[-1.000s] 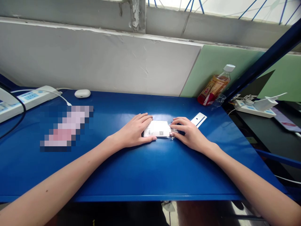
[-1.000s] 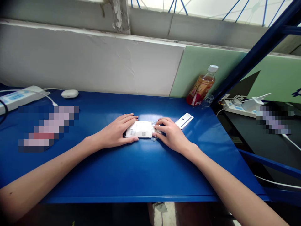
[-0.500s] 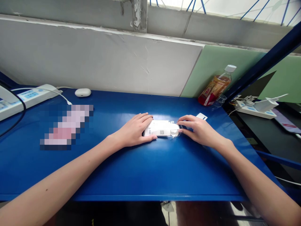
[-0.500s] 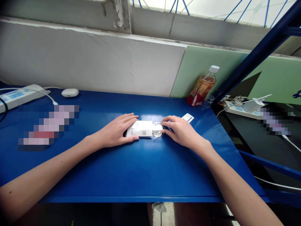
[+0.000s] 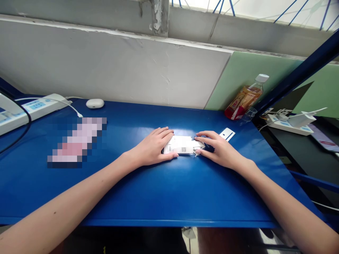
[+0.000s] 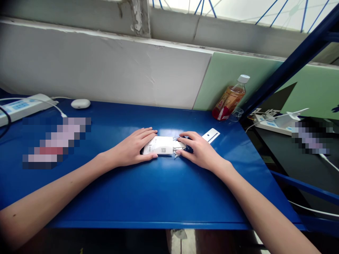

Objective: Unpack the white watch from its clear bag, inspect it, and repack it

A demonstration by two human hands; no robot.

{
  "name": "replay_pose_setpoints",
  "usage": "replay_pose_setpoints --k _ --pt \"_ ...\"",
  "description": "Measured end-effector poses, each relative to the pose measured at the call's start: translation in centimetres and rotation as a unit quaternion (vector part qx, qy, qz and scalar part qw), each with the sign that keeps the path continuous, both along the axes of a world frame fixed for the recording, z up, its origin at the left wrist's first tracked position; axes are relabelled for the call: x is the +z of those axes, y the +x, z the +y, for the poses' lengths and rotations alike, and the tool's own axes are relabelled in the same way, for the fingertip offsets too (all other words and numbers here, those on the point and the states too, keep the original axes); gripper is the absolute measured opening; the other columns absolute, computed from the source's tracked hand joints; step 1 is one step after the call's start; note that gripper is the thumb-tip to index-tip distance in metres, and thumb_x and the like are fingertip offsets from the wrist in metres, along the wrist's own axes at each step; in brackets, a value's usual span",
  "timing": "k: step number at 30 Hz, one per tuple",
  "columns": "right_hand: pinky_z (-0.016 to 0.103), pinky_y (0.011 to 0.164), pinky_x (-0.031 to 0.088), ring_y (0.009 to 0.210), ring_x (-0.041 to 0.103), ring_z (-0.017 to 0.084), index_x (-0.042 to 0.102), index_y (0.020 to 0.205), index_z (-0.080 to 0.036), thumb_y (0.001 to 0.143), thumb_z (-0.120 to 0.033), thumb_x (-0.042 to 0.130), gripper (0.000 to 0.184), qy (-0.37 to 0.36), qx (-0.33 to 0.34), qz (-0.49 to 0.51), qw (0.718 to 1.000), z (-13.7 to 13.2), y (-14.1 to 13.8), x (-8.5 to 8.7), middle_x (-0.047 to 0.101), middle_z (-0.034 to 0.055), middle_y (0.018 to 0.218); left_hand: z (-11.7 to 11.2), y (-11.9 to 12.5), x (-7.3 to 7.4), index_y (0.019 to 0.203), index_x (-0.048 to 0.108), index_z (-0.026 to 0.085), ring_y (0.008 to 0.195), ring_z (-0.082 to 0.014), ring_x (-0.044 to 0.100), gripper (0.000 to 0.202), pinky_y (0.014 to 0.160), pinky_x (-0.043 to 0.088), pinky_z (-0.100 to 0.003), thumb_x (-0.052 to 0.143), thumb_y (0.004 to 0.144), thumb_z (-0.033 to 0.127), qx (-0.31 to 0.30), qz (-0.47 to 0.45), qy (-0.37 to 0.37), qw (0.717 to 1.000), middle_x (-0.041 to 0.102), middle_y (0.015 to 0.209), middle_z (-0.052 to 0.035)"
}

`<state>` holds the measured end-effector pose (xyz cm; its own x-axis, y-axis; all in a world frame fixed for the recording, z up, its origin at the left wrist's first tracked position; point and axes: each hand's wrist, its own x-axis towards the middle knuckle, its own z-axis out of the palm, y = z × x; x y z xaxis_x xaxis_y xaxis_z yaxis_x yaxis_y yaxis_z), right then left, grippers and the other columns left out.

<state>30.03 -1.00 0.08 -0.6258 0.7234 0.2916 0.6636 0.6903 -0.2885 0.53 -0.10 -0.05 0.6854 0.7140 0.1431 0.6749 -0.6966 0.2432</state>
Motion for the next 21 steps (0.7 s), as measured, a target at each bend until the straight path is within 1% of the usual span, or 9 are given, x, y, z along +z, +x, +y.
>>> replay_pose_setpoints --k 4,7,10,14,18,21 --pt "0.051 0.104 0.05 0.124 0.058 0.033 0.065 0.128 -0.016 0.095 -0.041 0.06 0.041 -0.005 -0.012 0.007 1.0 -0.1 -0.3 -0.3 0.061 0.0189 0.133 -0.1 -0.1 0.0 0.141 0.05 0.008 0.143 -0.0362 0.038 0.075 0.118 0.029 -0.05 0.054 0.092 0.064 0.0 0.0 0.0 1.0 0.049 0.149 -0.0206" --pt "0.052 0.105 0.049 0.127 0.057 0.033 0.064 0.13 -0.019 0.096 -0.04 0.058 0.04 -0.012 -0.004 0.001 1.0 -0.2 -0.4 -0.2 0.059 0.0182 0.136 -0.1 -0.1 0.0 0.141 0.05 0.007 0.143 -0.0365 0.039 0.074 0.117 0.03 -0.051 0.053 0.093 0.063 -0.001 -0.002 0.005 1.0 0.049 0.149 -0.021" --pt "0.051 0.106 0.048 0.127 0.056 0.032 0.064 0.127 -0.019 0.096 -0.039 0.057 0.037 -0.017 0.005 -0.005 1.0 -0.1 -0.4 -0.1 0.059 0.018 0.136 -0.1 0.1 0.1 0.14 0.05 0.006 0.142 -0.037 0.04 0.073 0.117 0.031 -0.051 0.052 0.093 0.062 -0.001 0.001 0.009 1.0 0.05 0.148 -0.0215" --pt "0.051 0.106 0.047 0.129 0.054 0.033 0.065 0.117 -0.019 0.092 -0.038 0.062 0.031 -0.009 0.01 -0.019 1.0 0.1 0.1 0.4 0.059 0.0173 0.136 -0.2 0.3 0.3 0.139 0.051 0.006 0.14 -0.0375 0.042 0.071 0.116 0.032 -0.051 0.054 0.093 0.06 0.004 0.01 0.013 1.0 0.051 0.147 -0.0213" --pt "0.053 0.107 0.046 0.133 0.05 0.036 0.067 0.103 -0.021 0.084 -0.031 0.07 0.021 -0.009 0.013 -0.018 1.0 0.3 0.9 1.1 0.064 0.014 0.129 -0.2 0.3 0.2 0.137 0.052 0.009 0.14 -0.0369 0.042 0.069 0.116 0.031 -0.05 0.055 0.092 0.06 0.003 0.007 0.012 1.0 0.052 0.147 -0.0202" --pt "0.052 0.106 0.047 0.133 0.05 0.035 0.066 0.099 -0.022 0.083 -0.029 0.07 0.018 -0.017 0.012 -0.014 1.0 0.3 1.2 1.3 0.063 0.0137 0.129 -0.2 0.3 0.1 0.138 0.052 0.01 0.141 -0.0368 0.041 0.07 0.116 0.031 -0.051 0.055 0.092 0.062 0.004 0.001 0.009 1.0 0.051 0.148 -0.0198"
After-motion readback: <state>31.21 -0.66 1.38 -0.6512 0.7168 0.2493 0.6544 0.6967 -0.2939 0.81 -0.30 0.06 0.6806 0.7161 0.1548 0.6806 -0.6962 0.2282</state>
